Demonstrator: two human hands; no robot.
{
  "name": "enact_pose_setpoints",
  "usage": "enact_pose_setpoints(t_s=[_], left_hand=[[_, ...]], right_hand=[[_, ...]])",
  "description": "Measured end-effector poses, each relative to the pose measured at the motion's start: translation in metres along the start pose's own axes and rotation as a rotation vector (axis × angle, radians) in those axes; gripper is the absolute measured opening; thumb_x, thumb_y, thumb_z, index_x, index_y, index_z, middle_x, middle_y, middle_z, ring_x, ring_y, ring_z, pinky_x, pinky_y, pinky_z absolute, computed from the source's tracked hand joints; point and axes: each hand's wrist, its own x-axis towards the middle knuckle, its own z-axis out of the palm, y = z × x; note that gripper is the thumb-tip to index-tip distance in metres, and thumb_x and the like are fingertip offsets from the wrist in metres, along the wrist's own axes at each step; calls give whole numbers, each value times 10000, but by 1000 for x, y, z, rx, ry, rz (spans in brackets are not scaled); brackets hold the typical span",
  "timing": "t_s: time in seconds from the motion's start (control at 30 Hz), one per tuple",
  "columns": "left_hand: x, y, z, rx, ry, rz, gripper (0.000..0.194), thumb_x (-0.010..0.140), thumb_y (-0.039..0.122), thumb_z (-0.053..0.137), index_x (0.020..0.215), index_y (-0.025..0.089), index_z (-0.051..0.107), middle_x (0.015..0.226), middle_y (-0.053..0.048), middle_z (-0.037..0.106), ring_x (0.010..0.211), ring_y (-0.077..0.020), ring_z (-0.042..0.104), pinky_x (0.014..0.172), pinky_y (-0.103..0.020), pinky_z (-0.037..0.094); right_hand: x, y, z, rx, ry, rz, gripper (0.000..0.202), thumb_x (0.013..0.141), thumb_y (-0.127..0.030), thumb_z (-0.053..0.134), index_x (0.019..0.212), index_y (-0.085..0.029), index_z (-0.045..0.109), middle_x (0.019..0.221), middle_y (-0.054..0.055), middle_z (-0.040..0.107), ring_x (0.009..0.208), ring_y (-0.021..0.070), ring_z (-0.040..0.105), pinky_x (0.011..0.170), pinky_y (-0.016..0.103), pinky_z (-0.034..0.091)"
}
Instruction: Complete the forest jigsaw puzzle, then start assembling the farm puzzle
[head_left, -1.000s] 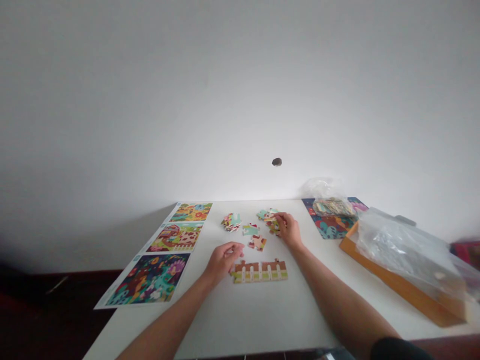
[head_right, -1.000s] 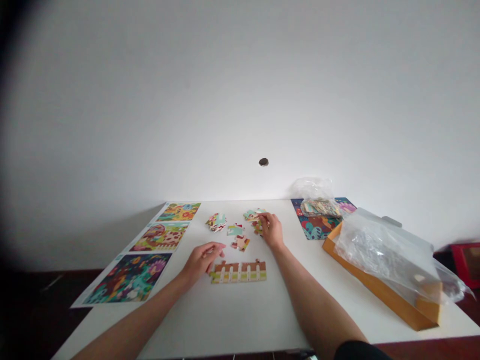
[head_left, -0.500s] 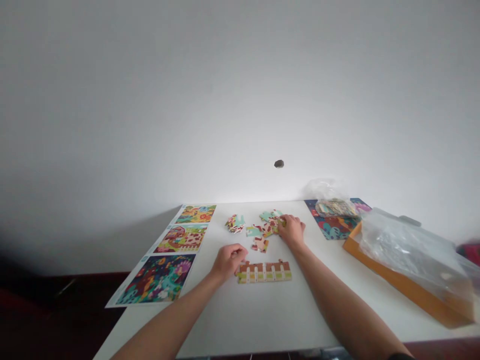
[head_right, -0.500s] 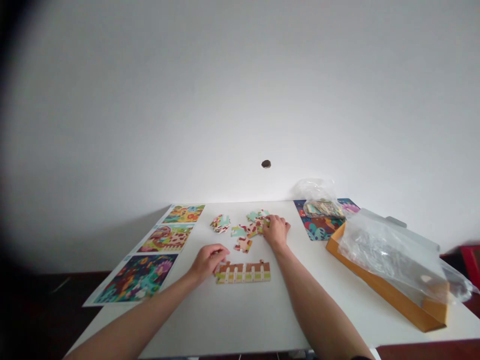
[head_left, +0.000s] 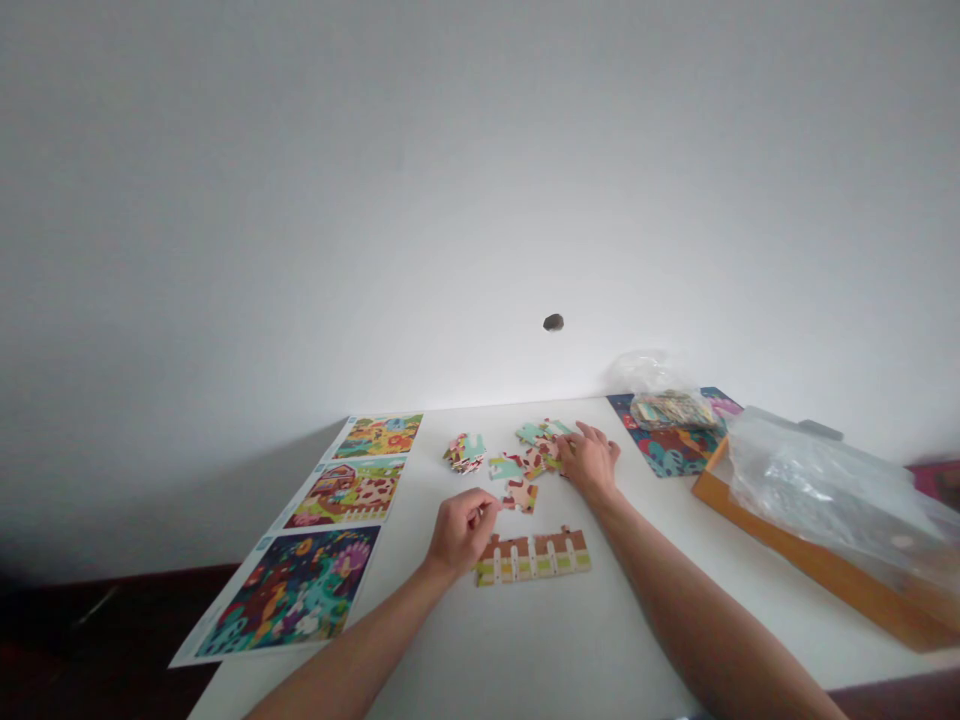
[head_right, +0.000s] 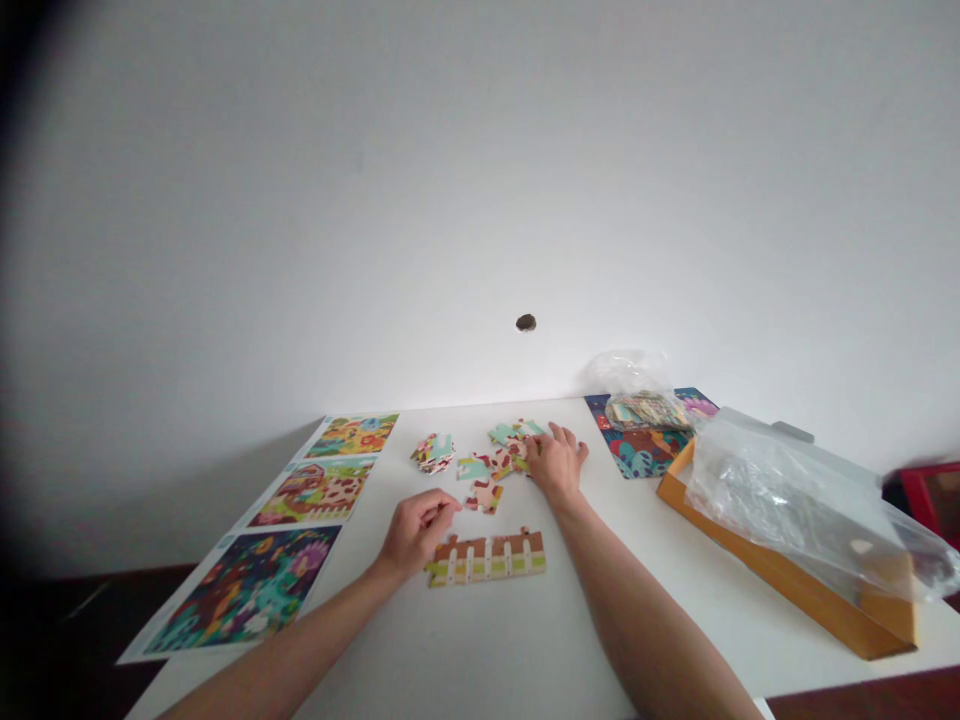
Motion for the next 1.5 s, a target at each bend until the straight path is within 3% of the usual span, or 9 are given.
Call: enact_pose_setpoints(t_s=[0.2,0.4,0.5,0.7,0.87,1.13,1.23,1.4,1.5], left_hand=[[17,12,1,135,69,263,244,895,272,456,905,163,673,880,-78,658,800,-181,597,734,-297,475],[37,22,13,334,-274,430,387,857,333,547,1231,255,610,1404,-52,520,1346,-293,372,1096,-501,305],[40,19,12,348,-325,329,369,911,382,483,1237,264,609,1402,-37,528,1361,-273,365,1098,-495,310],[39,7,5,367,-291,280,374,900,410,502,1215,252,626,1408,-66,515,1350,-273,382,1112,-479,315],[33,10,1,373,-326,275,476,783,372,661,1244,266,606,1477,-77,422,1370,-318,337,1127,-526,280],[26,16,-6,362,-427,246,506,740,346,720,1235,376,620,1549,-16,304,1422,-382,207,1123,-623,187],[26,18,-8,355,-476,247,477,710,388,750,1178,384,659,1539,-10,326,1422,-408,182,1112,-645,178],[26,18,-8,348,-494,256,546,718,425,737,1246,355,617,1480,-59,417,1406,-401,225,1104,-631,208],[25,18,-6,346,-451,253,557,728,430,724,1262,326,606,1450,-85,444,1381,-384,279,1112,-608,213]], right_hand=[[0,2,-2,2,56,-21,241,920,-308,535,1102,-264,686,1352,76,510,1227,281,402,988,459,267],[1,4,-6,8,10,0,208,927,-330,518,923,-259,713,1217,54,610,1142,275,476,978,487,248],[1,5,-6,-22,44,65,211,917,-286,502,874,-208,694,1102,85,649,1064,263,516,962,464,270],[-1,0,-4,-10,-74,-157,396,936,-364,500,1331,-334,517,1447,21,428,1338,282,285,1014,495,237],[-3,-3,-8,-4,-100,-137,246,954,-391,479,1056,-303,685,1375,16,508,1299,297,341,1020,545,209],[-6,-8,-10,30,-119,-274,218,885,-373,609,1088,-378,687,1445,-15,424,1315,315,313,1024,563,193],[-6,-8,-11,40,-77,-260,148,886,-317,600,961,-319,728,1365,8,504,1243,278,395,1032,510,213],[-7,-7,-10,33,-71,-327,249,885,-312,611,1119,-373,673,1386,-10,485,1244,279,370,1028,531,187],[-8,-8,-10,15,-62,-331,118,879,-337,629,940,-353,730,1368,-33,501,1214,285,384,1025,514,187]])
